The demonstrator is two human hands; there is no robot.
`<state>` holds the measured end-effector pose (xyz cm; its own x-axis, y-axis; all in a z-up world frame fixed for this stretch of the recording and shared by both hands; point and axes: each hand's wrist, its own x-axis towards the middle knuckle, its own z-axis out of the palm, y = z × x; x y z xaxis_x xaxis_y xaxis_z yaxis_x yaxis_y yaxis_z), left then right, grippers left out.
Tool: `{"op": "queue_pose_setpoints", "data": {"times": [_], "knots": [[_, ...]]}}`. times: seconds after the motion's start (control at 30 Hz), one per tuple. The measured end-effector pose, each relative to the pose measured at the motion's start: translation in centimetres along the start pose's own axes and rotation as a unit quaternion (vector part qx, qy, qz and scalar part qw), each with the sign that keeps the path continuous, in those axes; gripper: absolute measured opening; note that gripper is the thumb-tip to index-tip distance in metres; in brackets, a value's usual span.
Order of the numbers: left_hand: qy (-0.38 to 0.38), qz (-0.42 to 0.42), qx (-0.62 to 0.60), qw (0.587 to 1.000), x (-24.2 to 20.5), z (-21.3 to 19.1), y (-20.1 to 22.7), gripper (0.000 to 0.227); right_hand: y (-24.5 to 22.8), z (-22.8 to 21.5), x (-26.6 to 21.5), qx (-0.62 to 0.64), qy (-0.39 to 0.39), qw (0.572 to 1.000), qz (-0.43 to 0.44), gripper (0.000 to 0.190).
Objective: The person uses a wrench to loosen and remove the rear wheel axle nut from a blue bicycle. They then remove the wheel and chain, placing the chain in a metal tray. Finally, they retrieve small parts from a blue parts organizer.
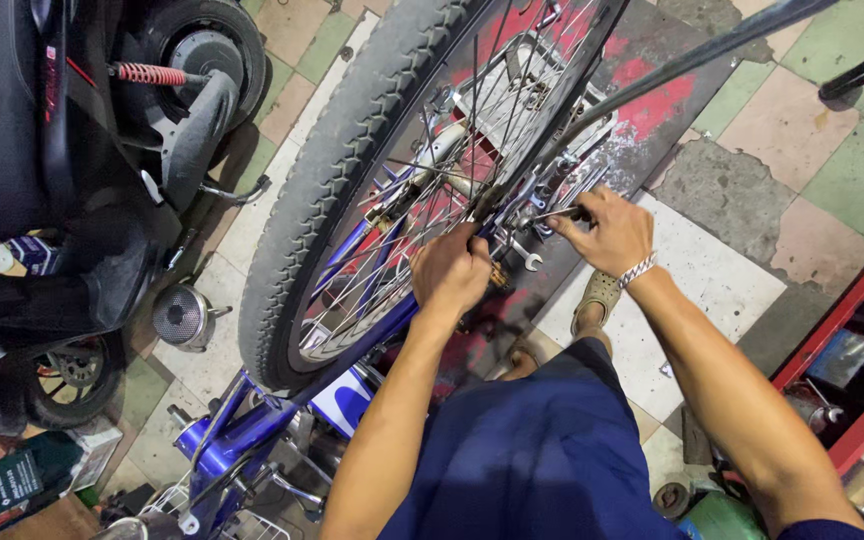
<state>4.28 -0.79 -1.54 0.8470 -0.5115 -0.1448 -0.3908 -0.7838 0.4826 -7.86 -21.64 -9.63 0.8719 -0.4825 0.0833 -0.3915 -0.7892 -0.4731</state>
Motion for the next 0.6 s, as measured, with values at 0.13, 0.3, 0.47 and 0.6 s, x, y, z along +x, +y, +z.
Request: {"op": "queue_pose_setpoints", "data": {"times": [0.13,0.3,0.47,0.6], "knots": [[-0.015,-0.008,0.007,1.0,0.1,-0.4,0.4,0.03,-0.4,-2.8,2.0,-0.07,0.028,0.993,-0.085,0.053],[-0.021,-0.01,0.024,0.999,0.1,-0.7,0.8,0.029,-0.5,-5.1,3.9,-0.048,0.055,0.983,-0.166,0.05],[0.0,0.011,0.002,1.0,0.0,-0.8,0.8,0.028,0.0,-3.8,3.9,-0.083,0.059,0.98,-0.171,0.05],[0.008,0.025,-0.024,0.999,-0.2,-0.9,0.7,0.029,0.6,-1.0,3.3,-0.013,0.071,0.982,-0.172,0.049]]}}
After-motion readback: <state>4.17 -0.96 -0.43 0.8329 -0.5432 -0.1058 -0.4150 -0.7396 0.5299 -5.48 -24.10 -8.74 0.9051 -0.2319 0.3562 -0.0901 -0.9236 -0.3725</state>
